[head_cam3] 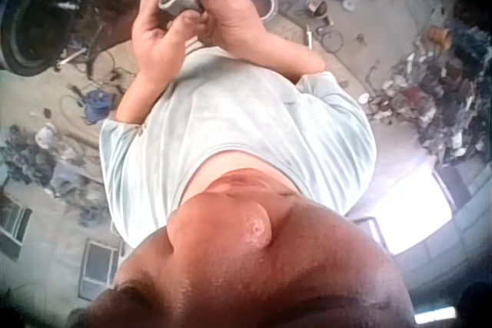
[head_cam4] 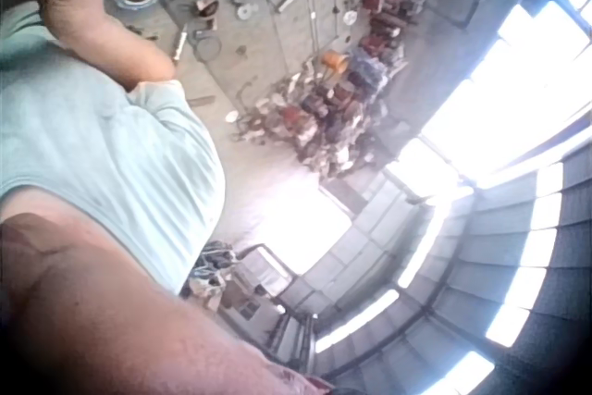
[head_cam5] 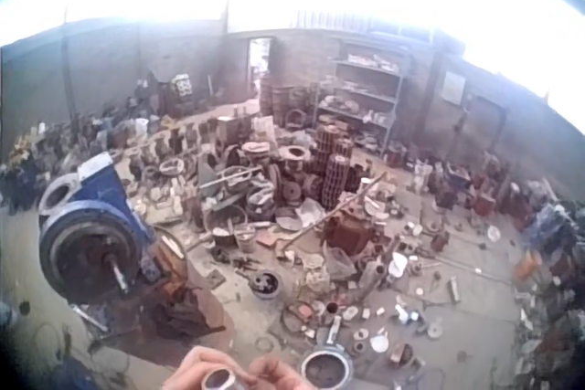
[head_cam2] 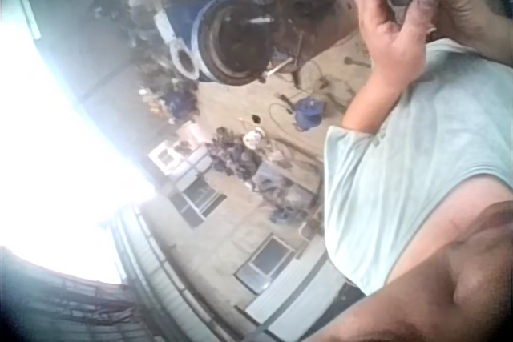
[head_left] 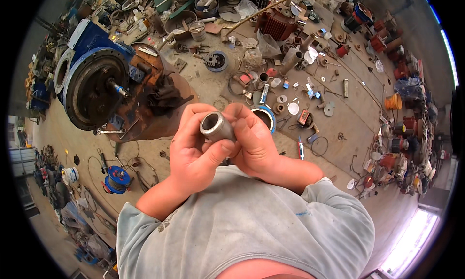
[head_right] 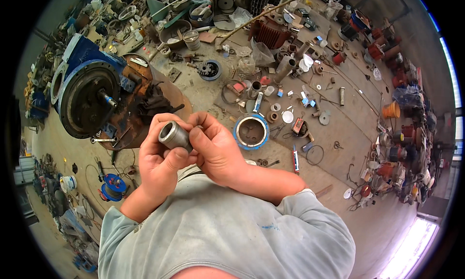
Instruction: The person applies sealant to a cylindrical metal part using a caulking gun, then inserts the part into a blue motor housing. They tap the part with a hammer to seat it and continue adjusting the assembly.
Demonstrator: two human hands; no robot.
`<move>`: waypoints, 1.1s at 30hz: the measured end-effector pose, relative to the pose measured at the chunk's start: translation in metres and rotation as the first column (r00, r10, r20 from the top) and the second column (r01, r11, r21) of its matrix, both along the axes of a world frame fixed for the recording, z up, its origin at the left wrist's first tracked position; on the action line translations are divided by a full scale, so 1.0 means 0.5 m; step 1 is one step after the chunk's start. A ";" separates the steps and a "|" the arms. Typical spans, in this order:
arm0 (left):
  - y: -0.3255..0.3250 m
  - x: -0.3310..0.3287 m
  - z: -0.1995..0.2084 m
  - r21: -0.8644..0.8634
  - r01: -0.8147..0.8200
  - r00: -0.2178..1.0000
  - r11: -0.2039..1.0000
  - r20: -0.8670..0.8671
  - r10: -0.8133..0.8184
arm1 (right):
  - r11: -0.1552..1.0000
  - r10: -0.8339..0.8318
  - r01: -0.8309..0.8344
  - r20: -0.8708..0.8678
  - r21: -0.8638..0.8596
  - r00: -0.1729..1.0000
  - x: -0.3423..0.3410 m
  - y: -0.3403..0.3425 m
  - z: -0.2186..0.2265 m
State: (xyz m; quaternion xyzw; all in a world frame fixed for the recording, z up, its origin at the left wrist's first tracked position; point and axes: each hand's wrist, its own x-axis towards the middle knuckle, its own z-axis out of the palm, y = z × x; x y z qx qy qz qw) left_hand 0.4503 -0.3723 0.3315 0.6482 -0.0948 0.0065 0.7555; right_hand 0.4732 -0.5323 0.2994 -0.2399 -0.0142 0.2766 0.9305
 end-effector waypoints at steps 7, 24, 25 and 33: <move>0.025 -0.002 0.017 -0.135 0.116 0.908 0.984 -0.387 -0.161 | 0.798 -0.311 0.519 0.529 -0.307 0.790 0.076 -0.069 -0.017; 0.320 -0.011 -0.037 0.635 -0.124 0.991 0.763 0.117 0.063 | 0.695 0.394 0.153 0.551 -0.702 0.736 0.080 0.192 -0.063; 0.353 -0.013 -0.044 0.656 -0.059 0.998 0.752 0.052 0.033 | 0.711 0.444 0.064 0.518 -0.700 0.731 0.080 0.217 -0.078; 0.631 0.002 -0.156 0.492 -0.521 0.846 0.698 0.192 0.497 | 0.760 0.204 -0.075 0.128 -0.645 0.970 0.107 0.490 -0.202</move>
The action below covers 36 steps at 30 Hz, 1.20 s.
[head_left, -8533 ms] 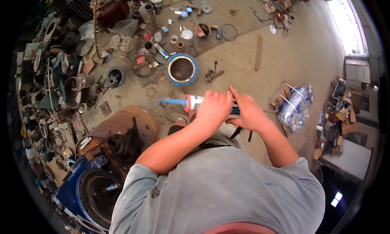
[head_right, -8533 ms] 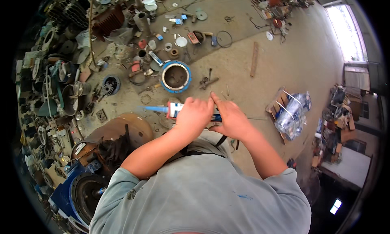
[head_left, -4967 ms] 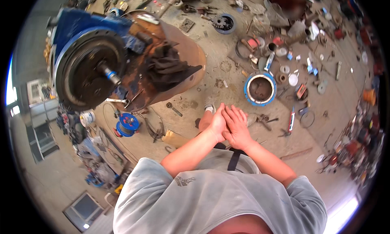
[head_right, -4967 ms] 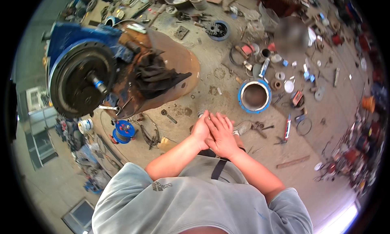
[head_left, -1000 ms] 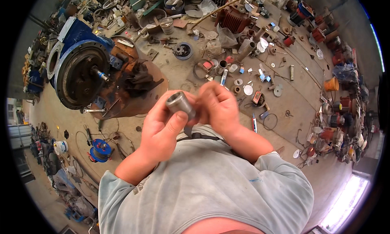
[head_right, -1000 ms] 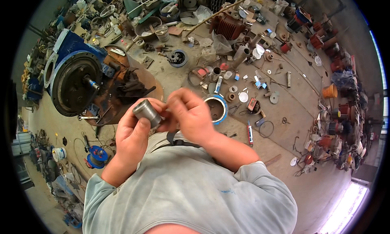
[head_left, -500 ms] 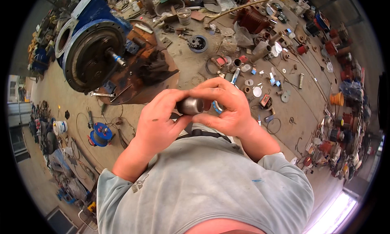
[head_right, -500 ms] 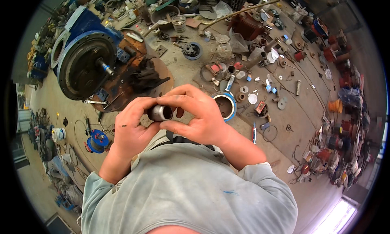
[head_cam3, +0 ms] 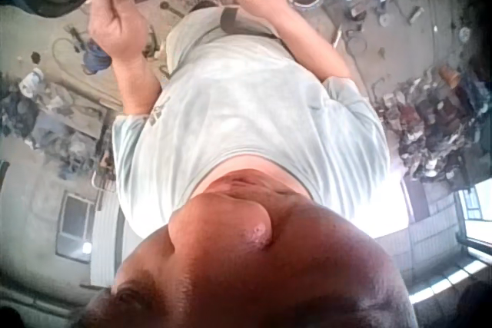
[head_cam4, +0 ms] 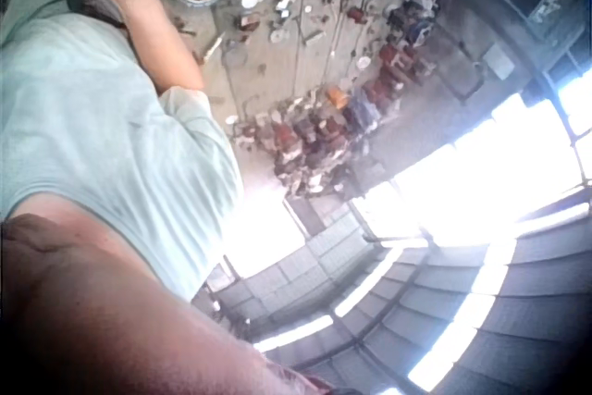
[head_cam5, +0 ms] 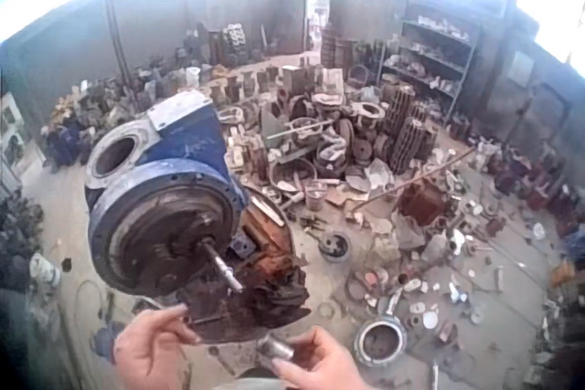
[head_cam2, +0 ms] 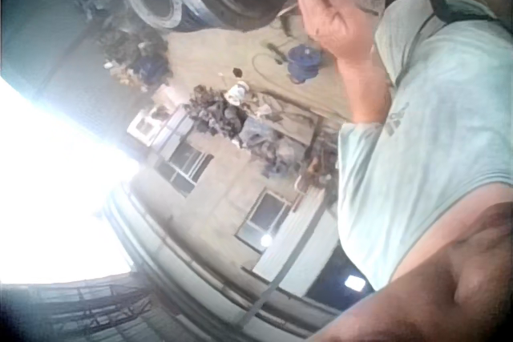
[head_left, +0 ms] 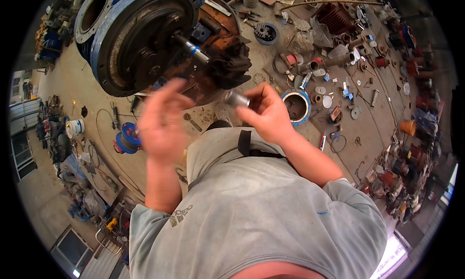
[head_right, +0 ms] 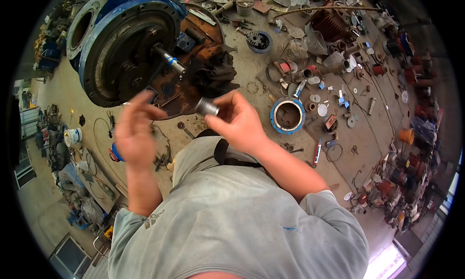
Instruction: The person applies sealant to a cylindrical metal part using a caulking gun, then inserts the part into a blue motor housing. They tap the part with a hammer to seat it and continue adjusting the assembly.
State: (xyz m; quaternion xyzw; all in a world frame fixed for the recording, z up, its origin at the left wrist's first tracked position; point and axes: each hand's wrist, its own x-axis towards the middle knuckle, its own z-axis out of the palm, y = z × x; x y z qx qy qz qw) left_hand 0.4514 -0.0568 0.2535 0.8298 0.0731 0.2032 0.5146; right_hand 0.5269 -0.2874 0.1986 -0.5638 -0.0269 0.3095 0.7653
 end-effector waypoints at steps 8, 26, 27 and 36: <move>0.358 0.100 0.017 0.137 -0.636 0.715 0.760 0.475 0.513 | 0.953 -0.229 0.248 0.123 -0.171 0.966 0.082 0.157 -0.116; 0.423 0.162 -0.037 0.103 -0.419 0.861 0.902 0.361 0.359 | 0.917 -0.299 0.359 0.293 -0.175 0.908 0.061 0.207 -0.123; 0.426 0.160 -0.041 0.122 -0.433 0.860 0.893 0.354 0.368 | 0.917 -0.312 0.367 0.288 -0.159 0.905 0.060 0.209 -0.125; 0.431 0.154 -0.039 0.060 -0.435 0.863 0.899 0.314 0.396 | 0.913 -0.335 0.382 0.272 -0.142 0.902 0.064 0.229 -0.123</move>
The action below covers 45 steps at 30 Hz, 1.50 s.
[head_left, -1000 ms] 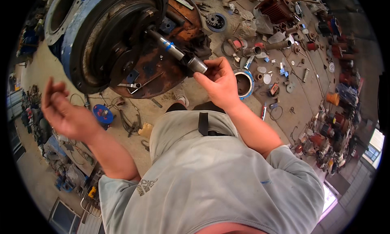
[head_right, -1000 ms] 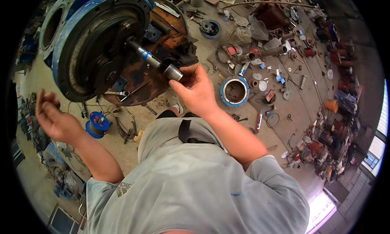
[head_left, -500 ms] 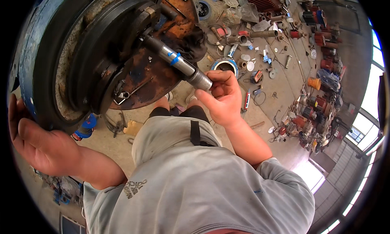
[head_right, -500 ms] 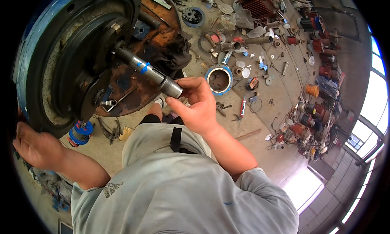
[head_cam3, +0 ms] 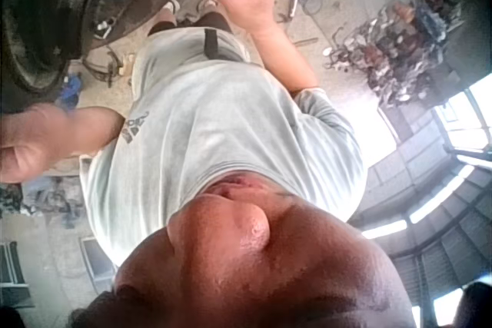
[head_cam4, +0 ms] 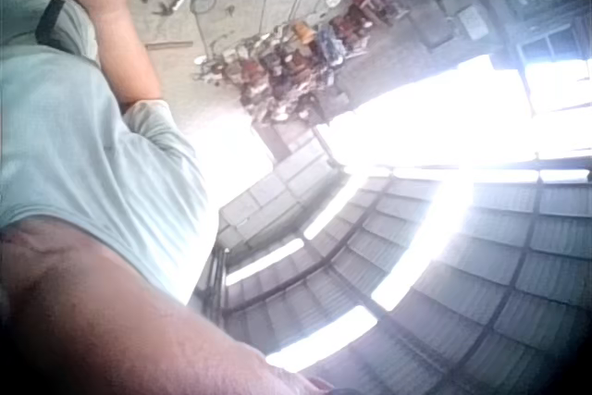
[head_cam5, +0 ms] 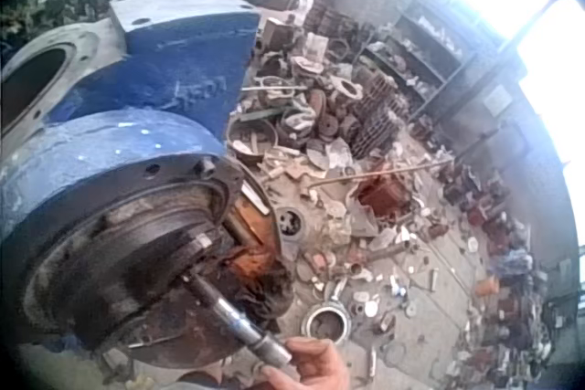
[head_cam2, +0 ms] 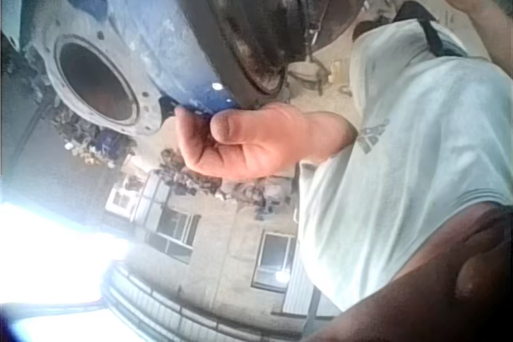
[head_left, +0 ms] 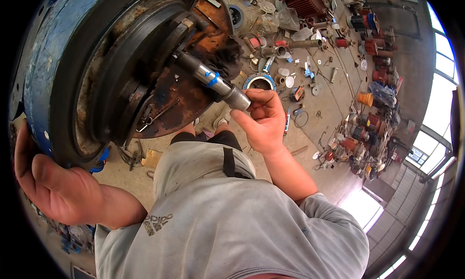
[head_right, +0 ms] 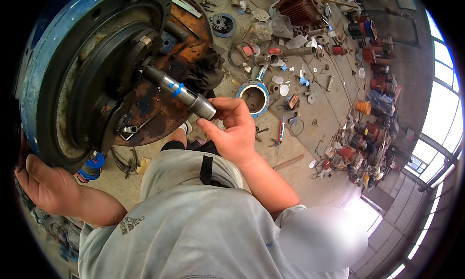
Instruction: The person applies sealant to a cylindrical metal part using a caulking gun, then inserts the part into a blue motor housing. They tap the part with a hammer to seat it and continue adjusting the assembly.
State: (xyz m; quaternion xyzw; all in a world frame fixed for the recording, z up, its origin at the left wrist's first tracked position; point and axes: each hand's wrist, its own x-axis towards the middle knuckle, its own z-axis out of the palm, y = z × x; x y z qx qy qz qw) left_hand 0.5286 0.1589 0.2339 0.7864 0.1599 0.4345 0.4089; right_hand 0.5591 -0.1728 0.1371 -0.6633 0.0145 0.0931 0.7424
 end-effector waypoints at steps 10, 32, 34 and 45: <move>-0.031 0.019 0.005 -0.003 -0.112 0.991 0.994 0.070 0.112 | 0.999 0.001 0.000 -0.015 0.052 1.000 0.018 0.028 -0.003; -0.039 0.020 0.001 -0.023 -0.136 0.986 0.990 0.089 0.138 | 0.978 0.104 -0.065 0.190 -0.200 0.976 0.025 0.031 -0.012; -0.041 0.021 0.000 -0.033 -0.136 0.986 0.990 0.094 0.139 | 0.984 0.091 -0.063 0.168 -0.166 0.982 0.024 0.031 -0.013; -0.087 0.036 0.016 -0.101 -0.170 0.983 0.980 0.049 0.175 | 0.999 -0.029 0.034 0.119 -0.041 0.992 0.020 0.056 -0.013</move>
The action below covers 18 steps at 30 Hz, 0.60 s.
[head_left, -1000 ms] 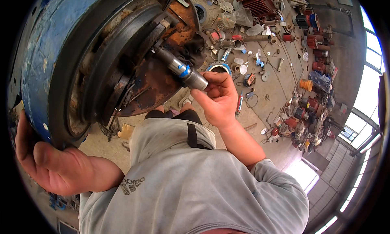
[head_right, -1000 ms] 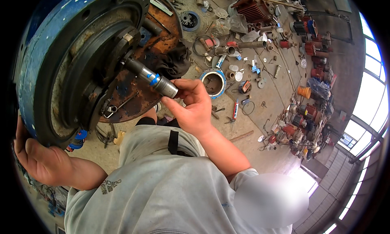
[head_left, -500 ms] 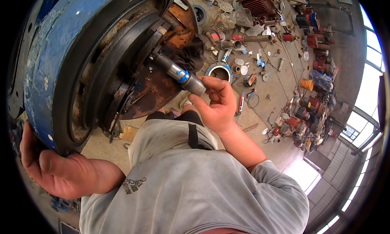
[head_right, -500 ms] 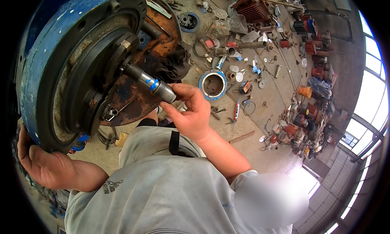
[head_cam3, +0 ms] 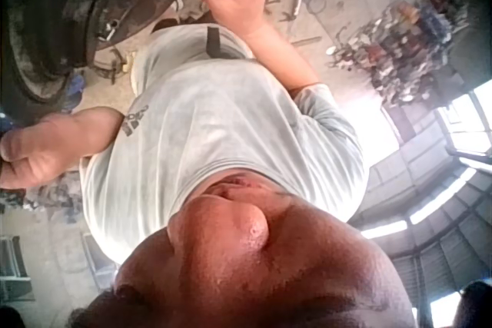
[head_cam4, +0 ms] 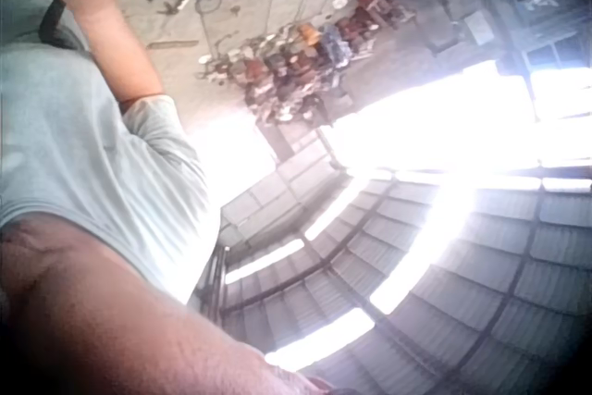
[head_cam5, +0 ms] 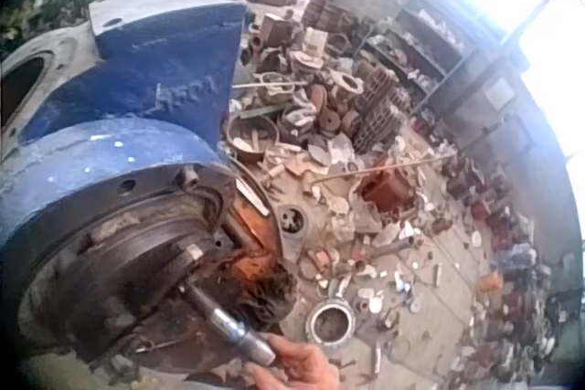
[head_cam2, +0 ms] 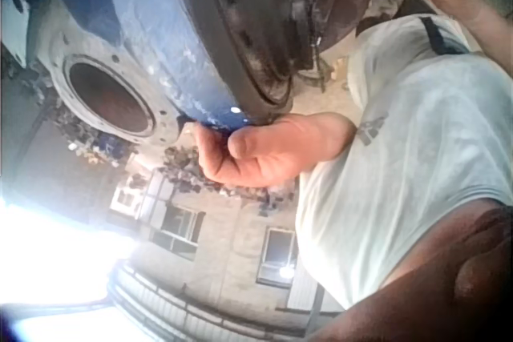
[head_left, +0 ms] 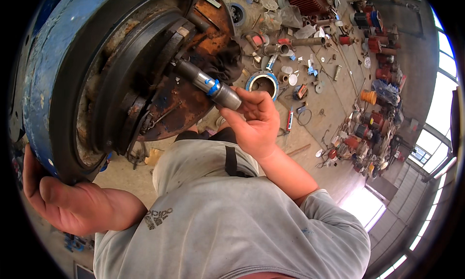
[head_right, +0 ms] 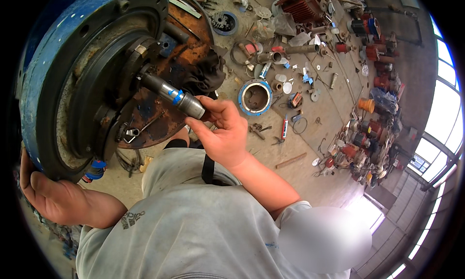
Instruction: The person applies sealant to a cylindrical metal part using a caulking gun, then inserts the part into a blue motor housing. They tap the part with a hammer to seat it and continue adjusting the assembly.
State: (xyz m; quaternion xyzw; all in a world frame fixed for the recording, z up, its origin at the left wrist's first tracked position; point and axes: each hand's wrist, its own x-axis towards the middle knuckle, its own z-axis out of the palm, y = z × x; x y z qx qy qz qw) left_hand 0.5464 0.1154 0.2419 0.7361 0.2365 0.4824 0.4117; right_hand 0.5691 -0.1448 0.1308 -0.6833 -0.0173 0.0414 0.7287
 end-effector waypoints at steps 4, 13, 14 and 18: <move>0.019 -0.002 -0.006 0.046 -0.022 1.000 0.999 0.006 0.021 | 1.000 0.011 -0.011 0.001 0.012 1.000 0.005 -0.005 -0.004; 0.057 -0.026 -0.014 0.077 0.051 0.999 0.996 -0.010 -0.051 | 0.983 0.048 -0.013 0.186 -0.181 0.981 0.011 -0.008 -0.001; 0.058 -0.027 -0.015 0.069 0.052 0.999 0.996 -0.003 -0.052 | 0.993 0.031 -0.018 0.111 -0.114 0.993 0.010 -0.004 0.001; 0.039 -0.015 -0.009 0.059 -0.011 1.000 0.998 -0.010 0.012 | 0.998 0.016 -0.020 -0.071 -0.056 0.997 0.006 -0.002 0.014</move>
